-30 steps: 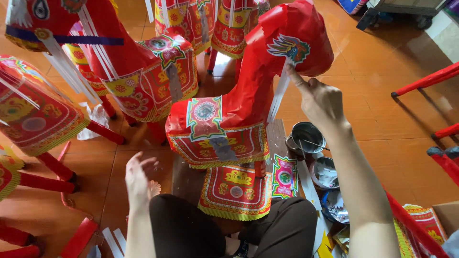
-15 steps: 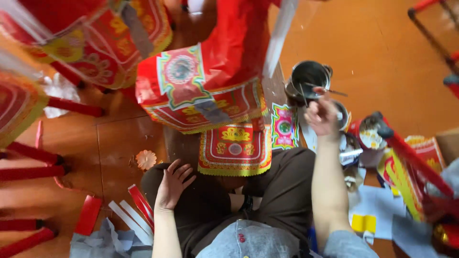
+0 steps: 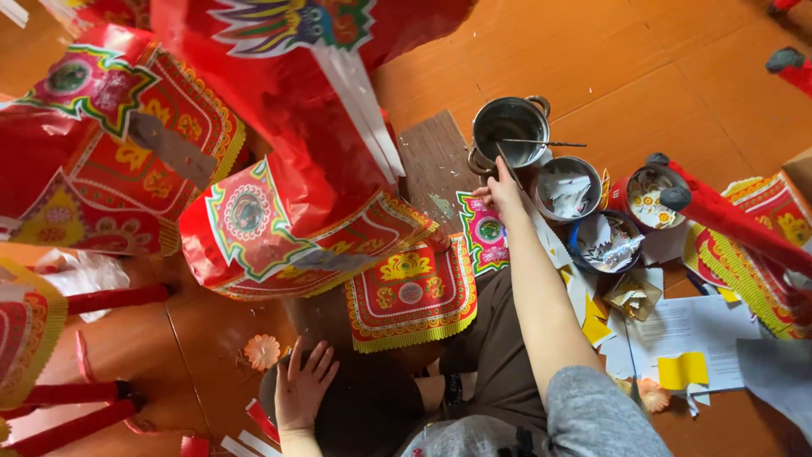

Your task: Decorating red paper horse models by applying glue with a brush and sticking on decorative paper patterns.

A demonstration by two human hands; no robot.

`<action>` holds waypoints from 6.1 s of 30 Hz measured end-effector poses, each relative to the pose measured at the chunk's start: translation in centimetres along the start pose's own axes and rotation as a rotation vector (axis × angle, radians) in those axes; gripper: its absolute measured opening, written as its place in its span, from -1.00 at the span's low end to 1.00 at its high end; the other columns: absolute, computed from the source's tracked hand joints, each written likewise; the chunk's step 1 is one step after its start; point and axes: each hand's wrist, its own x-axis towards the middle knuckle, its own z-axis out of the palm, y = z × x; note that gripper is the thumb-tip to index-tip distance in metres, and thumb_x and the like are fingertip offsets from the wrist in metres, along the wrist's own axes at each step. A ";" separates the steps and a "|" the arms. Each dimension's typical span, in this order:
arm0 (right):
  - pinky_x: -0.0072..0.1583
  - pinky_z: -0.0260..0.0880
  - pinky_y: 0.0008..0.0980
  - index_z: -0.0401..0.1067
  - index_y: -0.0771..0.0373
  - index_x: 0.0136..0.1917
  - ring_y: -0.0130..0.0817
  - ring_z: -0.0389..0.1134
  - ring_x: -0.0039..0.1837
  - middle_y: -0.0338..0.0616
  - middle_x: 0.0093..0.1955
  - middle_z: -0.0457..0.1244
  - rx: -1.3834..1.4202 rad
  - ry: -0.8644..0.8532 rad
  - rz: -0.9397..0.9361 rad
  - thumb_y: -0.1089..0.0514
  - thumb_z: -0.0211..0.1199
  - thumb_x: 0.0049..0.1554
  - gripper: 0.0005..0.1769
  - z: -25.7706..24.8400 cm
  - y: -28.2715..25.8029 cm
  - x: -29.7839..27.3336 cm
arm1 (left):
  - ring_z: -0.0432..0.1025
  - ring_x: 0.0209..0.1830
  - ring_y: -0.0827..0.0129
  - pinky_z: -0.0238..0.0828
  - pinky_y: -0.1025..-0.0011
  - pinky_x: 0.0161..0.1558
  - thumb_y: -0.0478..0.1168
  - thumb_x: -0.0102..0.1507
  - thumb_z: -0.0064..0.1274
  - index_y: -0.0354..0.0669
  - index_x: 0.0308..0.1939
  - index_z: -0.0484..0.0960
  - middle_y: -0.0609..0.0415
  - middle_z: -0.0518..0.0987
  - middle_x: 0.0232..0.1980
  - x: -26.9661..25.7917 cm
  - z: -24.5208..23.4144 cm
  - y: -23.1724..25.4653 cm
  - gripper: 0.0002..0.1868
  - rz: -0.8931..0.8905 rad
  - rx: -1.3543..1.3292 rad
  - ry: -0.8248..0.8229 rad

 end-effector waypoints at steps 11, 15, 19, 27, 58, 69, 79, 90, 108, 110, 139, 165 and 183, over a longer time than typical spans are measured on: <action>0.01 0.37 -0.09 0.40 0.10 0.20 0.00 0.37 0.13 -0.02 0.13 0.34 -1.469 -0.034 -0.067 0.08 0.06 0.12 -0.63 3.3 -5.5 -9.9 | 0.10 0.37 -0.28 -0.03 -0.18 0.29 0.06 0.42 -0.03 -0.09 0.44 0.22 -0.53 0.20 0.36 -0.2 0.2 0.1 -0.41 0.007 0.036 0.047; 0.30 0.32 -0.41 -0.25 0.10 0.57 -0.30 0.13 0.43 -0.05 0.58 -0.17 -0.695 -0.672 -0.250 0.42 0.27 -0.02 0.06 9.2 -6.9 -17.7 | 0.06 0.39 -0.29 -0.06 -0.20 0.31 0.08 0.39 -0.10 -0.03 0.41 0.26 -0.51 0.20 0.37 -0.4 -1.3 0.2 -0.43 -0.022 0.033 0.071; 0.29 0.25 -0.24 0.33 0.13 0.28 -0.27 0.26 0.33 -0.14 0.31 0.27 -0.807 -0.604 -0.543 0.03 0.43 -0.07 -0.34 10.7 -2.6 -16.0 | 0.12 0.37 -0.30 0.00 -0.23 0.30 0.04 0.33 -0.16 -0.08 0.38 0.22 -0.47 0.26 0.35 -0.7 -0.3 -0.4 -0.42 0.007 0.152 0.141; 0.25 0.34 -0.17 0.47 0.02 0.19 -0.18 0.36 0.22 -0.13 0.13 0.36 -0.706 -0.392 -0.548 -0.02 0.57 -0.23 -0.31 13.8 1.6 -26.6 | 0.01 0.41 -0.35 -0.11 -0.14 0.39 -0.42 0.10 0.25 -0.44 0.38 0.20 -0.54 0.24 0.34 7.0 4.3 -9.3 -0.19 0.053 0.933 -0.029; -0.07 0.35 -0.29 0.48 0.07 -0.20 -0.27 0.40 -0.13 -0.21 -0.25 0.34 -0.856 -0.341 -0.625 -0.03 0.57 -0.25 -0.61 13.9 -4.1 -11.4 | 0.44 -0.17 -0.25 0.34 0.01 -0.20 -0.27 0.00 0.23 -0.28 -0.17 0.53 -0.33 0.51 -0.25 12.4 5.5 -1.2 -0.65 0.676 1.709 0.425; 0.13 0.39 -0.01 0.33 0.33 0.21 0.15 0.35 0.17 0.22 0.07 0.33 -0.787 -0.055 -0.516 0.06 0.38 0.06 -0.47 18.1 -3.2 -14.4 | 0.44 -0.03 -0.22 0.43 -0.07 -0.03 -0.21 0.10 0.11 -0.14 0.24 0.29 -0.25 0.47 -0.02 23.5 -6.2 2.0 -0.36 0.636 1.899 0.525; 0.11 0.44 -0.04 0.17 0.17 0.35 0.01 0.38 0.16 0.10 0.11 0.32 -0.932 -0.036 -0.524 -0.07 0.30 0.12 -0.37 18.0 -1.2 -9.9 | 0.43 -0.02 -0.29 0.43 -0.13 0.01 -0.39 0.10 0.06 -0.14 0.16 0.16 -0.26 0.44 -0.02 24.8 -7.5 2.9 -0.41 0.366 2.066 0.511; 0.15 0.39 -0.11 0.53 0.12 0.02 0.02 0.40 0.08 -0.01 -0.08 0.39 -0.930 -0.145 -0.512 0.09 0.29 0.04 -0.75 4.9 13.5 -11.9 | 0.46 0.08 -0.16 0.42 0.03 0.09 -0.06 0.19 0.18 -0.16 0.14 0.54 -0.30 0.57 0.04 9.8 -11.6 -1.8 -0.52 0.104 1.598 0.689; -0.11 0.40 -0.44 0.57 0.07 -0.29 -0.46 0.45 -0.33 -0.30 -0.50 0.37 -0.729 -0.109 -0.247 0.03 0.30 0.04 -0.85 4.2 8.3 -25.0 | 0.50 0.00 0.01 0.46 0.16 0.02 -0.23 0.33 0.01 -0.30 0.24 0.42 -0.27 0.53 0.06 8.5 -9.1 -5.2 -0.59 0.092 0.871 0.700; -0.12 0.40 -0.46 0.57 0.06 -0.31 -0.45 0.45 -0.30 -0.29 -0.51 0.36 -0.734 -0.092 -0.290 0.06 0.27 0.04 -0.85 3.0 8.1 -24.7 | 0.51 -0.10 0.13 0.48 0.29 -0.08 -0.24 0.30 0.03 -0.32 0.22 0.43 -0.21 0.55 -0.02 8.4 -8.5 -5.4 -0.58 0.102 0.917 0.705; -0.12 0.39 -0.11 0.44 0.26 -0.19 0.01 0.39 -0.13 -0.01 -0.27 0.32 -0.935 -0.429 -1.762 0.24 0.31 0.09 -0.93 17.8 -30.5 -33.3 | 0.59 -0.25 0.01 0.63 0.03 -0.22 -0.39 0.26 0.03 -0.35 0.07 0.46 -0.25 0.59 -0.19 21.1 33.9 -0.7 -0.70 0.479 0.596 -0.006; -0.18 0.44 -0.14 0.29 0.30 0.02 -0.09 0.41 -0.24 0.01 -0.33 0.27 -0.806 0.250 -1.709 0.02 0.52 -0.03 -0.47 20.9 -25.6 -35.3 | 0.56 -0.36 0.18 0.60 0.26 -0.29 -0.42 0.23 0.07 -0.49 -0.06 0.53 -0.20 0.57 -0.27 22.8 34.0 -1.4 -0.78 0.661 0.636 0.134; 0.33 0.25 0.17 -0.15 0.29 0.57 0.37 0.10 0.39 0.37 0.49 -0.07 -0.627 -0.160 -1.556 0.52 -0.13 0.22 -0.30 20.3 -22.6 -39.4 | 0.38 0.06 0.19 0.45 0.16 0.09 -0.43 0.34 -0.11 -0.39 0.23 0.38 -0.26 0.47 0.08 20.6 33.7 -0.8 -0.64 0.677 0.775 -0.022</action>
